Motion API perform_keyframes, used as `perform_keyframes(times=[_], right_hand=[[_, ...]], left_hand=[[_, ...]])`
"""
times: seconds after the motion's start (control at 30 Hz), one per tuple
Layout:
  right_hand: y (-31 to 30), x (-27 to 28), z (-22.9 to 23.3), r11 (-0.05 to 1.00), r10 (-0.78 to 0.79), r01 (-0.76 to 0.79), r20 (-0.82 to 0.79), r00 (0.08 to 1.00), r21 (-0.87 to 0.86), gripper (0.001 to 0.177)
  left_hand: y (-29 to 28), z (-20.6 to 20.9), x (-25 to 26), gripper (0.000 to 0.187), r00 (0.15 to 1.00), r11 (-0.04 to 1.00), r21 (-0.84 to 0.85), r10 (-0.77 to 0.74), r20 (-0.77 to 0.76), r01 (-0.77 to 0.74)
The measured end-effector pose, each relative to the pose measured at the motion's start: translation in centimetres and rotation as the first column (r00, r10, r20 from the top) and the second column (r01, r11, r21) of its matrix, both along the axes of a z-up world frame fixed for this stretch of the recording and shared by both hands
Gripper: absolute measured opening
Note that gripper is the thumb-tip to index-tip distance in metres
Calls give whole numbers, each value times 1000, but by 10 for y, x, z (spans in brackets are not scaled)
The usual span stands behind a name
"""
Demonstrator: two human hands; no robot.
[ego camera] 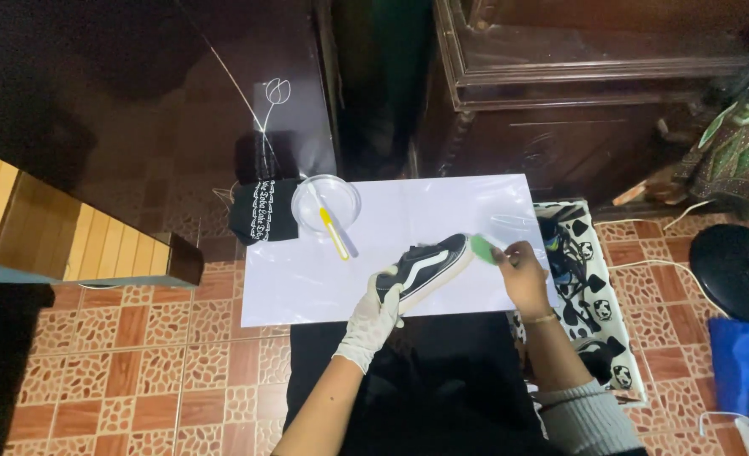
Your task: The person scrubs a black and white sneaker with a green brush, focusing on the white rubber sole and the side panels. They hold the shoe with a gloved left hand and scrub with the right hand over a white sheet on the floor.
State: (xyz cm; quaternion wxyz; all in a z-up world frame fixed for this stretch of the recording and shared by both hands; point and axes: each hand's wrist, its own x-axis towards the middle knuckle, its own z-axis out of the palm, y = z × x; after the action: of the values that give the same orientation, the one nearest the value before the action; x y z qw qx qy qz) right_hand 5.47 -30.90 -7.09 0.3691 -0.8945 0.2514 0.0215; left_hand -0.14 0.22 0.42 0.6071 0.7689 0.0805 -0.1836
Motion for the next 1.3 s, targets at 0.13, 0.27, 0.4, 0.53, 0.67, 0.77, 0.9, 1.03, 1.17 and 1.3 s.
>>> perform_keyframes(times=[0.13, 0.27, 0.4, 0.53, 0.67, 0.77, 0.9, 1.03, 1.17, 1.3], right_hand=[[-1, -37, 16, 903, 18, -73, 133, 991, 424, 26], [38, -71, 57, 863, 115, -190, 185, 976, 467, 35], [62, -78, 55, 842, 192, -263, 195, 962, 471, 52], [85, -81, 78, 865, 284, -298, 97, 954, 404, 55], [116, -86, 129, 924, 353, -352, 20, 936, 149, 55], [124, -90, 110, 896, 438, -440, 51, 897, 50, 54], [118, -99, 72, 808, 584, -582, -12, 812, -89, 53], [96, -83, 79, 813, 560, -551, -7, 829, -190, 52], [90, -73, 110, 917, 389, -381, 51, 920, -117, 53], [108, -80, 74, 850, 523, -501, 146, 840, -161, 56]], left_hand=[[1, -10, 7, 36, 999, 998, -58, 26, -36, -28], [0, -11, 9, 34, 997, 990, -119, 71, -39, -75], [-1, -16, 10, 34, 995, 985, -142, 92, -48, -98], [0, -16, 6, 34, 996, 988, -126, 86, -40, -90], [-1, -14, 4, 34, 997, 992, -98, 73, -37, -76], [-2, -16, 5, 37, 996, 991, -106, 80, -33, -83], [-2, -7, 3, 38, 994, 983, -147, 103, -30, -106], [0, -12, 1, 40, 996, 987, -134, 86, -39, -90], [-1, -13, 1, 39, 994, 982, -157, 104, -41, -109], [1, -30, 8, 40, 993, 977, -181, 108, -48, -115]])
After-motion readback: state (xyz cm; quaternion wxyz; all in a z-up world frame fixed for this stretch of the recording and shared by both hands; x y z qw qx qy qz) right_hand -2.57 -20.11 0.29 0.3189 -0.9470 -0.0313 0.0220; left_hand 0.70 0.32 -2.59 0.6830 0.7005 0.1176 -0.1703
